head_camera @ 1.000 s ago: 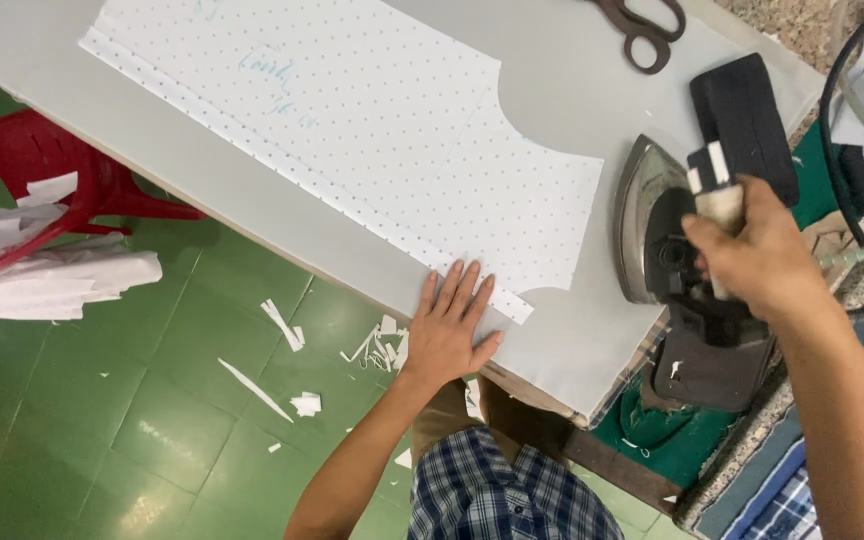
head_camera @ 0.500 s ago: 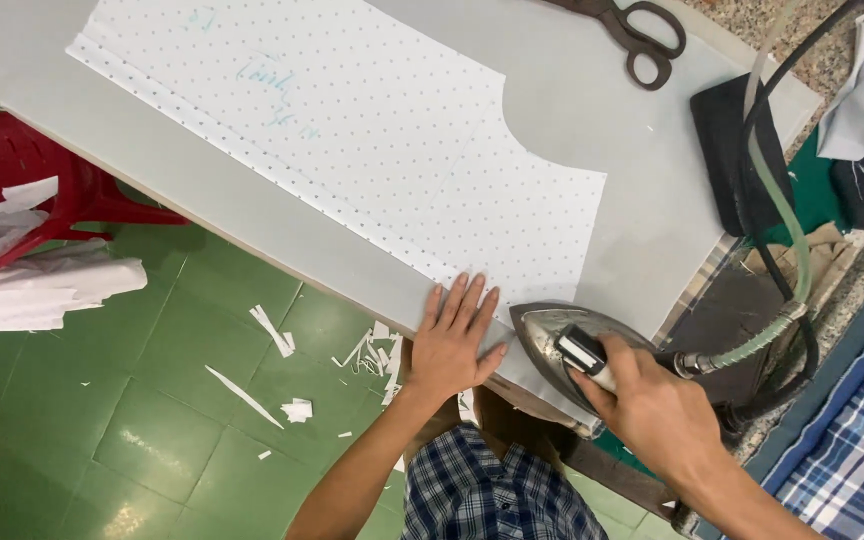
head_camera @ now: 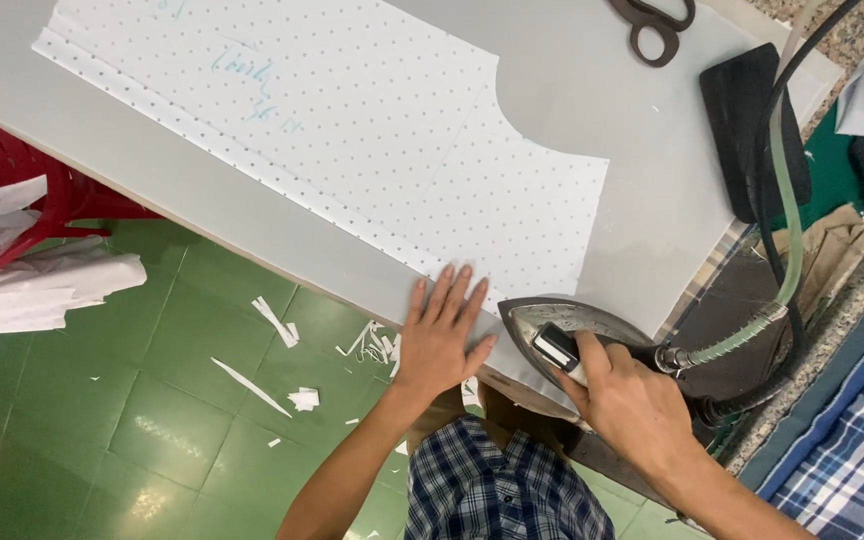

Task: A person irons a piece of fabric on a cutting table to smooth it out, then uses a wooden ruler to measure the dimensions.

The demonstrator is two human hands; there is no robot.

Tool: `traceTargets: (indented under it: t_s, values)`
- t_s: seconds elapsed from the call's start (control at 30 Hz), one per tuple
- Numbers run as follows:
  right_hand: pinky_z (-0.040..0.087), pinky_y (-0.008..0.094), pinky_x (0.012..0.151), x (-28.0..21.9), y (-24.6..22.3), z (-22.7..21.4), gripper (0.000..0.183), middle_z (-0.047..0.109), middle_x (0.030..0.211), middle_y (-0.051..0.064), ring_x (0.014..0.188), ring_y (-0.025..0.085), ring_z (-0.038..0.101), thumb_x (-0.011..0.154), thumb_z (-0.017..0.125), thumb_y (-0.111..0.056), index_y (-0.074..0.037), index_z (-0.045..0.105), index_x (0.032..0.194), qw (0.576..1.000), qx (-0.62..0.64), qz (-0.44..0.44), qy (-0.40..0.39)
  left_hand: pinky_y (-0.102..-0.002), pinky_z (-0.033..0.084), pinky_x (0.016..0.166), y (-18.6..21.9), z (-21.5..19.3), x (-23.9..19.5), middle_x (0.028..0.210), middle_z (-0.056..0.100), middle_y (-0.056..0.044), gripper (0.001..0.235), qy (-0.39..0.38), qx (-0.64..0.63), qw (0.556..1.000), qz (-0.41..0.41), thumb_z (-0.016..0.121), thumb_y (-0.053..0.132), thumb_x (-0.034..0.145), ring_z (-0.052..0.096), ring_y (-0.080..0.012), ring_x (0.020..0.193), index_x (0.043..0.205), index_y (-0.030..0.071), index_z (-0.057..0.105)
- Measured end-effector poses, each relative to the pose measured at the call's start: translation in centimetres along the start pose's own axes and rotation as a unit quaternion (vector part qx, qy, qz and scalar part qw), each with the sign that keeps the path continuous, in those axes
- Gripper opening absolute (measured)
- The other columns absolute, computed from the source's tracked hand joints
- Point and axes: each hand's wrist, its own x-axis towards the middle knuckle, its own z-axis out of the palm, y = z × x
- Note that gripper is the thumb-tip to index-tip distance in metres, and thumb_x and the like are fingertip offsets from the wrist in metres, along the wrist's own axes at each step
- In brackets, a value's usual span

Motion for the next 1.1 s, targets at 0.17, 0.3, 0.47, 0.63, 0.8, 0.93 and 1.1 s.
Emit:
traceTargets:
  t_s: [0.17,0.3,0.47,0.63,0.8,0.93,1.1]
  values:
    - [0.049,0.038,0.029,-0.3,0.2,0.6,0.057,0.063,0.073,0.006,0.043,0.024,0.065,0.096,0.055,-0.060,-0.013,0.054,0.128,1.000,-0.011,-0.004,0.009,-0.057,0.019,0.127,-3.6,-1.5,0.5,0.166,0.032,-0.016,0.070,0.031,0.006,0.999,-0.030,0.038,0.058,0.106,0.027,-0.0342,0.156,0.159,0.012,0.042]
    - [0.052,0.039,0.031,-0.1,0.2,0.4,0.059,0.064,0.075,0.007,0.044,0.025,0.066,0.096,0.054,-0.060,-0.012,0.054,0.130,1.000,0.002,0.003,-0.008,-0.059,0.021,0.126,-5.2,-2.0,0.5,0.164,0.036,-0.017,0.068,0.050,0.003,0.998,-0.032,0.040,0.057,0.106,0.032,-0.0364,0.154,0.157,0.012,0.044]
    - [0.051,0.041,0.031,-0.2,0.2,0.4,0.060,0.065,0.075,0.008,0.047,0.027,0.069,0.094,0.055,-0.060,-0.013,0.054,0.130,1.000,-0.002,0.002,0.007,-0.058,0.020,0.127,-5.8,-2.0,0.3,0.166,0.033,-0.016,0.070,0.039,0.015,0.999,-0.035,0.038,0.059,0.106,0.029,-0.0353,0.155,0.159,0.014,0.041]
    - [0.051,0.043,0.031,-0.1,0.1,0.5,0.061,0.067,0.077,0.010,0.048,0.030,0.070,0.094,0.056,-0.060,-0.012,0.053,0.131,1.000,0.006,0.005,0.008,-0.059,0.020,0.127,-6.1,-1.9,0.3,0.167,0.032,-0.016,0.071,0.031,0.020,0.999,-0.032,0.039,0.060,0.105,0.029,-0.0354,0.155,0.160,0.014,0.040]
    - [0.050,0.040,0.031,0.9,-1.0,-0.3,0.061,0.066,0.072,0.008,0.046,0.025,0.068,0.094,0.056,-0.063,-0.013,0.055,0.129,0.999,-0.016,0.006,0.049,-0.060,0.021,0.126,-6.2,-1.9,0.4,0.166,0.032,-0.017,0.070,0.059,0.006,0.998,-0.025,0.042,0.059,0.105,0.029,-0.0360,0.155,0.158,0.013,0.044]
    - [0.048,0.035,0.031,2.4,-2.5,-1.6,0.058,0.064,0.070,0.005,0.046,0.022,0.067,0.096,0.058,-0.060,-0.012,0.055,0.128,0.998,-0.011,-0.008,0.062,-0.060,0.019,0.126,-6.2,-2.2,0.5,0.166,0.032,-0.017,0.071,0.055,0.006,0.998,-0.031,0.039,0.060,0.106,0.029,-0.0352,0.155,0.158,0.013,0.044]
    - [0.045,0.035,0.029,4.6,-4.4,-3.0,0.052,0.059,0.066,0.004,0.040,0.021,0.061,0.099,0.056,-0.058,-0.011,0.054,0.123,0.996,-0.002,-0.016,0.085,-0.057,0.018,0.126,-6.7,-2.5,0.5,0.166,0.034,-0.012,0.068,0.042,0.007,0.999,-0.032,0.037,0.061,0.105,0.029,-0.0317,0.155,0.159,0.019,0.043]
